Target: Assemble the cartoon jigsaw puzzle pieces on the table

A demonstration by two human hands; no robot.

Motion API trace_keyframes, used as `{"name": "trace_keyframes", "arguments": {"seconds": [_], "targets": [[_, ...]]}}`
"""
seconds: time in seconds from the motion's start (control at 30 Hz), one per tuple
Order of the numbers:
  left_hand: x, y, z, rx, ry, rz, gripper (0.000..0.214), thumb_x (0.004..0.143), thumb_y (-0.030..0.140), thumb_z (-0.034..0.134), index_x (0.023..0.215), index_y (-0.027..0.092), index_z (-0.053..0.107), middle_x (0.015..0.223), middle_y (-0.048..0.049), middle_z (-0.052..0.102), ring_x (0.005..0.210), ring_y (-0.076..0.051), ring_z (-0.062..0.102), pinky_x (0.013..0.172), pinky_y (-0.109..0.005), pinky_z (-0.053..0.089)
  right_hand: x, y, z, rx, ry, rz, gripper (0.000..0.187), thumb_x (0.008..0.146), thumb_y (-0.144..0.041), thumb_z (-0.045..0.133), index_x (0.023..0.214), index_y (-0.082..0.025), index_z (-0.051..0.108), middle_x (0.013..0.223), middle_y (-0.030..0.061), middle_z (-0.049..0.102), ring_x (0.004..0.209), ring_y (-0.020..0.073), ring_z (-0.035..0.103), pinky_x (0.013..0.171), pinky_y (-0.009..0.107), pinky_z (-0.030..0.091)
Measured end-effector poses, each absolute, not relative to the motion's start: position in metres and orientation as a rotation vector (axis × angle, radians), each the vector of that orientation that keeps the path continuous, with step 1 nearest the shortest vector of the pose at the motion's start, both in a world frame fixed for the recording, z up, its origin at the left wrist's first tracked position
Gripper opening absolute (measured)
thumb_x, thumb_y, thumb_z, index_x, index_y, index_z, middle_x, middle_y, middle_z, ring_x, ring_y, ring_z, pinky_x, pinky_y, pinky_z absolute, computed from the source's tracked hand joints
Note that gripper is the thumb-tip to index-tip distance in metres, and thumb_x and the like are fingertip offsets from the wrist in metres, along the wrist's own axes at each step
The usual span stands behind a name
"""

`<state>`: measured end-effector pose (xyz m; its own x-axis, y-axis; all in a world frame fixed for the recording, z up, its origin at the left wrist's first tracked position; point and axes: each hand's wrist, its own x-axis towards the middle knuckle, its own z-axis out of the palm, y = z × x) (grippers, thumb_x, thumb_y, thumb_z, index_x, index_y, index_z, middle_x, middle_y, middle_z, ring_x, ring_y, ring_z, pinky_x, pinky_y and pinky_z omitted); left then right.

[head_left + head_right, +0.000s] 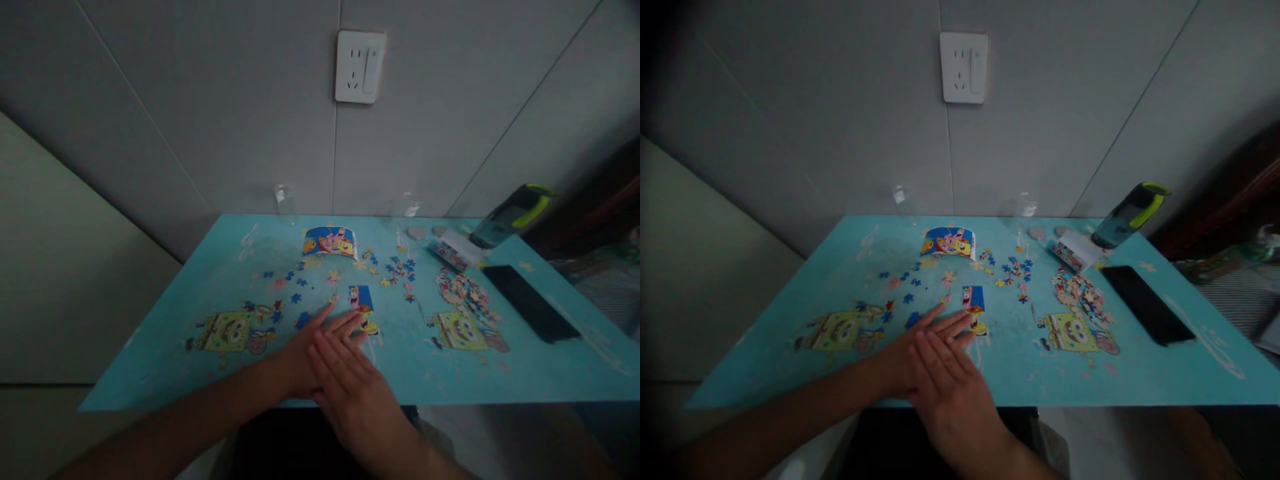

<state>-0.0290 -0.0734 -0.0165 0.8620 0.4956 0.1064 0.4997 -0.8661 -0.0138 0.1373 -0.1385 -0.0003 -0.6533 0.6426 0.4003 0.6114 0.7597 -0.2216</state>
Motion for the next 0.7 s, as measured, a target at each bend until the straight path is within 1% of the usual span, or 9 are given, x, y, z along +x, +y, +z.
{"name": "trace_keyframes", "arguments": {"seconds": [0.07,0.13,0.17,0.2,0.27,0.33,0.43,0.53,0.7], "targets": [[-0.029,-0.076,-0.012,-3.032,-0.811,-0.155,0.067,0.102,0.053,0.039,0.158,0.019,0.025,0.168,-0.0114,0.018,0.157,-0.025,0.009,0.127,-0.053,0.005,0.155,-0.138,0.005,-1.014,-2.464,0.070,0.053,0.098,-0.018,0.053,0.150,-0.012,0.047,0.155,0.0123,0.048,0.144,0.0262,0.044,0.120,0.050,0.038],[-0.027,-0.077,-0.009,-3.034,-0.842,-0.199,0.058,0.103,0.046,0.041,0.154,0.019,0.035,0.167,-0.0118,0.023,0.157,-0.026,0.012,0.127,-0.053,0.007,0.174,-0.138,0.008,-1.058,-2.436,0.064,0.049,0.096,-0.015,0.054,0.146,-0.014,0.052,0.148,0.0110,0.057,0.141,0.0277,0.048,0.118,0.056,0.039],[-0.026,-0.078,-0.008,-3.022,-0.854,-0.240,0.054,0.103,0.043,0.042,0.151,0.018,0.040,0.165,-0.0122,0.026,0.156,-0.027,0.015,0.127,-0.054,0.009,0.184,-0.138,0.009,-1.053,-2.426,0.062,0.048,0.096,-0.014,0.055,0.143,-0.014,0.055,0.145,0.0104,0.060,0.139,0.0276,0.050,0.117,0.056,0.041],[-0.025,-0.079,-0.007,-3.007,-0.854,-0.283,0.051,0.103,0.041,0.042,0.149,0.017,0.043,0.164,-0.0128,0.029,0.156,-0.028,0.018,0.127,-0.054,0.010,0.192,-0.138,0.008,-1.045,-2.400,0.067,0.048,0.095,-0.012,0.056,0.142,-0.014,0.056,0.142,0.0106,0.062,0.137,0.0266,0.051,0.114,0.052,0.045],[-0.023,-0.079,-0.005,-2.982,-0.847,-0.346,0.047,0.104,0.038,0.042,0.145,0.016,0.048,0.161,-0.0137,0.036,0.154,-0.028,0.023,0.127,-0.054,0.012,0.204,-0.138,0.006,-1.052,-2.357,0.085,0.049,0.094,-0.010,0.056,0.143,-0.014,0.055,0.140,0.0117,0.063,0.135,0.0263,0.053,0.110,0.049,0.050],[-0.022,-0.079,-0.004,-2.967,-0.845,-0.364,0.046,0.103,0.037,0.043,0.143,0.015,0.050,0.158,-0.0140,0.040,0.153,-0.028,0.027,0.127,-0.054,0.013,0.208,-0.139,0.002,-1.064,-2.326,0.101,0.051,0.094,-0.009,0.057,0.144,-0.014,0.053,0.141,0.0131,0.062,0.135,0.0272,0.053,0.108,0.049,0.051],[-0.021,-0.079,-0.001,-2.981,-0.840,-0.318,0.048,0.102,0.040,0.045,0.142,0.015,0.051,0.157,-0.0142,0.041,0.152,-0.029,0.027,0.127,-0.053,0.012,0.197,-0.143,-0.001,-1.048,-2.331,0.131,0.054,0.093,-0.009,0.058,0.146,-0.015,0.052,0.142,0.0134,0.060,0.135,0.0292,0.051,0.108,0.052,0.050],[-0.022,-0.078,0.001,-3.007,-0.850,-0.238,0.054,0.103,0.044,0.043,0.148,0.015,0.044,0.160,-0.0138,0.037,0.154,-0.027,0.022,0.127,-0.052,0.011,0.174,-0.149,0.000,-1.044,-2.358,0.143,0.056,0.092,-0.012,0.060,0.147,-0.019,0.052,0.146,0.0138,0.056,0.137,0.0320,0.049,0.108,0.055,0.050],[-0.024,-0.077,0.002,-3.010,-0.829,-0.198,0.056,0.105,0.046,0.037,0.153,0.017,0.036,0.164,-0.0129,0.030,0.156,-0.026,0.017,0.126,-0.053,0.014,0.147,-0.154,0.004,-1.004,-2.421,0.070,0.053,0.091,-0.020,0.064,0.143,-0.024,0.057,0.158,0.0155,0.041,0.143,0.0375,0.041,0.108,0.063,0.047]]}}
